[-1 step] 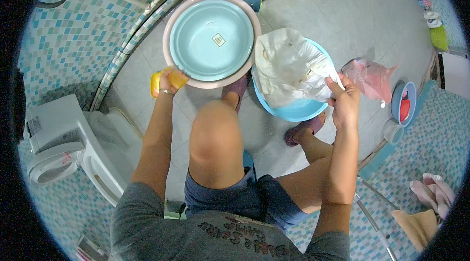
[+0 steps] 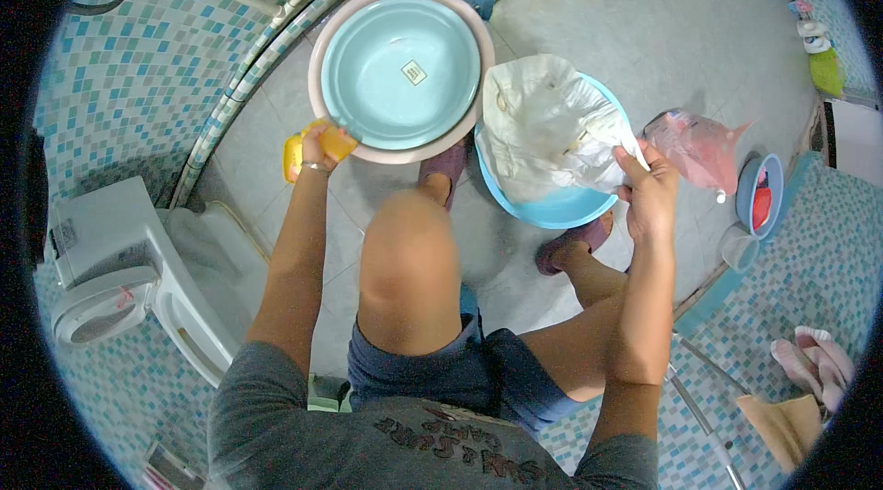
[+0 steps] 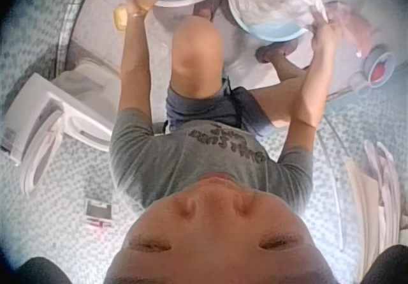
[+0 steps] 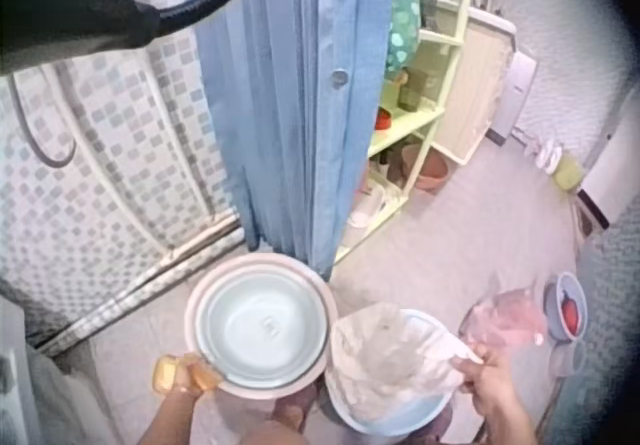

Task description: The person pours soapy water from a basin into a toilet, then transfers blue and grey clothes from a pink basin into a washing machine. They then hand-wash a white cloth in a blue basin using a yellow sponge, scrubbing and rinsing it.

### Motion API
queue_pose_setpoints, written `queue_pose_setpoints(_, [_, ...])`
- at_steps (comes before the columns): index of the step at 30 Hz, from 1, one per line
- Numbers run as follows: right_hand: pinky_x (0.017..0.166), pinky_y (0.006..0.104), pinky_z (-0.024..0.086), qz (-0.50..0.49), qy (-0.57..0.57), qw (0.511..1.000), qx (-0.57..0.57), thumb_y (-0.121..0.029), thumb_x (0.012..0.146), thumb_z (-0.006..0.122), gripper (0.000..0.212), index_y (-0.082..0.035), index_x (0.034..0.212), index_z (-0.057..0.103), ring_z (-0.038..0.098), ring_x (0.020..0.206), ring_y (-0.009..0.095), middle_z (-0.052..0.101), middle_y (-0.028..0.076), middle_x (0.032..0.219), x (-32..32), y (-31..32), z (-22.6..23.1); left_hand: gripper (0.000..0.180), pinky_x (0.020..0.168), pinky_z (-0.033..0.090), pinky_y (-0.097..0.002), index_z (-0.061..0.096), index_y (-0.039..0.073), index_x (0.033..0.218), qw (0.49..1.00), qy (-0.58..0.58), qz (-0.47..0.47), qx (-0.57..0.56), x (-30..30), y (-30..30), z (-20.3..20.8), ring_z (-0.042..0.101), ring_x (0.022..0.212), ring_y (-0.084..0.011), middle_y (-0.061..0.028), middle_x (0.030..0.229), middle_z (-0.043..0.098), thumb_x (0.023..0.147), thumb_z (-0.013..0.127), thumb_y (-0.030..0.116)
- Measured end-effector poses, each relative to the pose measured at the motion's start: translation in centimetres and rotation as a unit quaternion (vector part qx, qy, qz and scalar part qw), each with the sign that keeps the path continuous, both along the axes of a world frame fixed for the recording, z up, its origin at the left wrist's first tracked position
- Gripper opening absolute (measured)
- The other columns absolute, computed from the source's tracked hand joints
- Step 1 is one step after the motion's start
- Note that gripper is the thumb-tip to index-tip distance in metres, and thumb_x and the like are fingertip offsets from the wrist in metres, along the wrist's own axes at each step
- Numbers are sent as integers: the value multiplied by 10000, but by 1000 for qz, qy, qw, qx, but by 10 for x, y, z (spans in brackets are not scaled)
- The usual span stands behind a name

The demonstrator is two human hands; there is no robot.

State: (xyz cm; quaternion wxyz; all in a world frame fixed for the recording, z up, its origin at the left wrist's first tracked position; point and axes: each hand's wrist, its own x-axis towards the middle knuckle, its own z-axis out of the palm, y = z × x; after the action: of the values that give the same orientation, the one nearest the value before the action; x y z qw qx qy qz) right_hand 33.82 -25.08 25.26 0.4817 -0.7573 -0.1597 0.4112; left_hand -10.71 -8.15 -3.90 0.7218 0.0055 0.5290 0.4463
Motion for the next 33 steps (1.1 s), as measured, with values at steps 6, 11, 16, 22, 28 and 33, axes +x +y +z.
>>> queue_pose_setpoints(6, [397, 157, 271, -17, 1, 1000, -10, -86, 790, 628, 149, -40, 930, 608, 431, 503, 6, 589, -31, 727, -8, 0, -5, 248, 720, 498, -419, 469, 39, 1002, 998, 28, -33, 38, 21, 24, 12, 565, 812, -272, -104, 897, 522, 774, 491, 133])
queue_pose_setpoints(11, [386, 148, 268, 4, 9, 1000, -9, -83, 813, 603, 130, -60, 942, 609, 426, 503, -4, 593, -45, 740, -6, 1, -6, 158, 559, 474, -333, 544, 23, 841, 871, 446, -207, 11, -73, -14, -72, 560, 601, -202, -66, 668, 538, 772, 537, 165])
queue_pose_setpoints(16, [385, 148, 272, -11, -8, 1000, -25, -86, 816, 603, 164, -53, 977, 605, 423, 496, -4, 597, -41, 755, -4, -1, -14, 161, 511, 445, -314, 553, 18, 777, 782, 525, -332, -51, -101, -47, -97, 548, 557, -182, -70, 624, 544, 732, 540, 172])
queue_pose_setpoints(22, [386, 151, 278, -12, -13, 999, -38, -83, 816, 603, 179, -53, 992, 602, 429, 496, -3, 607, -34, 779, -11, 6, -16, 248, 629, 470, -367, 595, -3, 842, 691, 556, -459, 49, -100, -64, -124, 602, 727, -255, -152, 797, 611, 727, 533, 208])
queue_pose_setpoints(28, [392, 157, 276, 5, -19, 999, -46, -92, 813, 610, 170, -54, 979, 603, 440, 508, 3, 611, -31, 783, -15, 7, -25, 410, 767, 476, -362, 558, 20, 1074, 712, 521, -463, 79, -14, -85, -128, 591, 874, -336, -177, 931, 626, 732, 531, 243])
queue_pose_setpoints(33, [394, 163, 266, 24, -8, 999, -41, -89, 809, 613, 146, -48, 949, 608, 433, 502, 7, 608, -32, 766, -20, 8, -23, 401, 747, 485, -365, 529, 24, 1080, 774, 451, -438, 73, 21, -113, -103, 606, 849, -282, -161, 928, 618, 716, 549, 193])
